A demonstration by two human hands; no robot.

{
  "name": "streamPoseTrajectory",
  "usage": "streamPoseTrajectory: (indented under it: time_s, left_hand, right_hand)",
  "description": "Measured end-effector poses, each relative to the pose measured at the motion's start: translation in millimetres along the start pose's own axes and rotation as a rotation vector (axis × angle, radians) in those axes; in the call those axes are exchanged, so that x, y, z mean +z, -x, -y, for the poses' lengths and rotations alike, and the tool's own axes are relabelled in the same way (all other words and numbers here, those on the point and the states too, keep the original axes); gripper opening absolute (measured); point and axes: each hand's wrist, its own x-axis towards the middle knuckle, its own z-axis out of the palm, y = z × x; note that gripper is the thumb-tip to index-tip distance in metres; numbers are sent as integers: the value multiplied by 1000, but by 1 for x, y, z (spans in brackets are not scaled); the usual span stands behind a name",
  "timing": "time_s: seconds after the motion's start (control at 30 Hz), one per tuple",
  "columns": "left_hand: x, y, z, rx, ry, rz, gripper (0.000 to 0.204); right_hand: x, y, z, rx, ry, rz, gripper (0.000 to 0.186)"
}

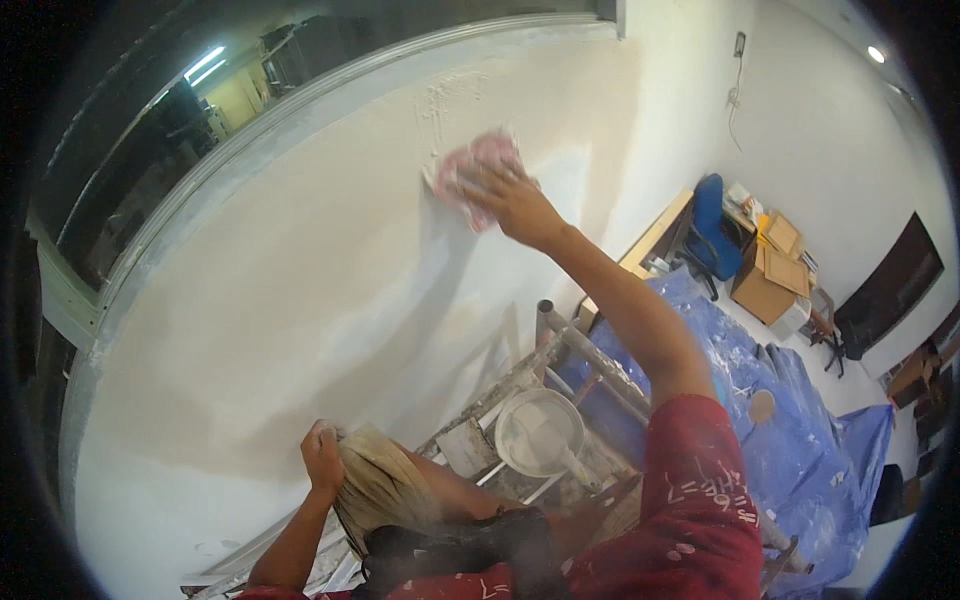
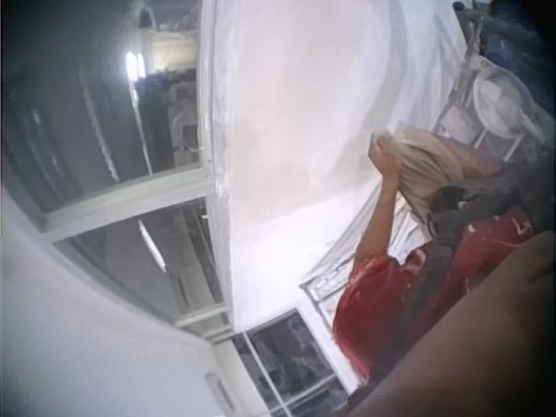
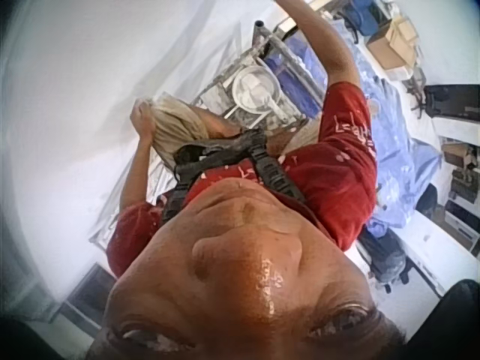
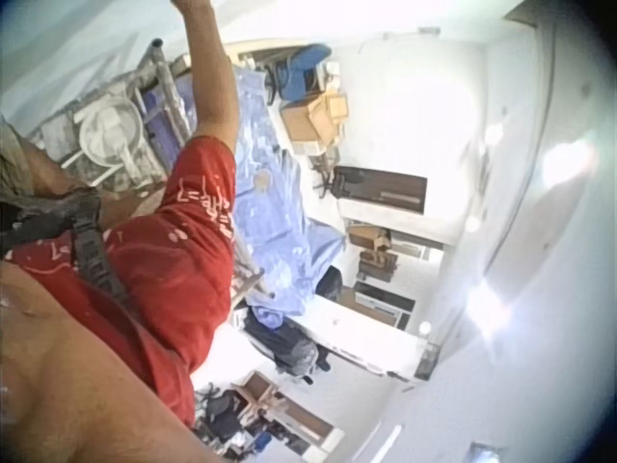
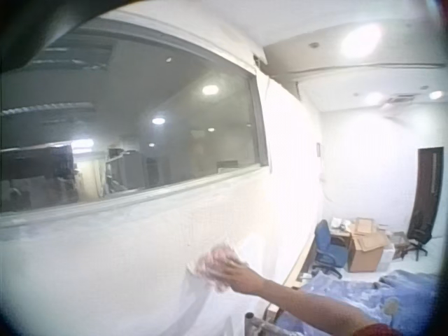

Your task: The person scoops plaster from a container onto putty knives, applies and smooths the plaster onto the wall, and scrapes the compound between the tools.

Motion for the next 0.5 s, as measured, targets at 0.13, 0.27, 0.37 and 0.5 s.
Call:
streamPoseTrajectory:
  time_s: [0.13, 0.27, 0.37, 0.5]
  left_hand:
    - [3, -1, 2, 45, -16, -17, 26]
    - [-1, -1, 1, 63, -9, -24, 27]
    - [11, -3, -11, 41, -49, -5, 28]
    - [-1, 1, 3, 28, 11, -9, 28]
  right_hand:
    - [-12, 47, -14, 87, -174, 230, 74]
    - [-35, -7, -43, 704, -404, -387, 56]
    - [-33, -39, -67, 777, -528, -524, 57]
    - [-39, -82, 33, 831, -658, -421, 49]
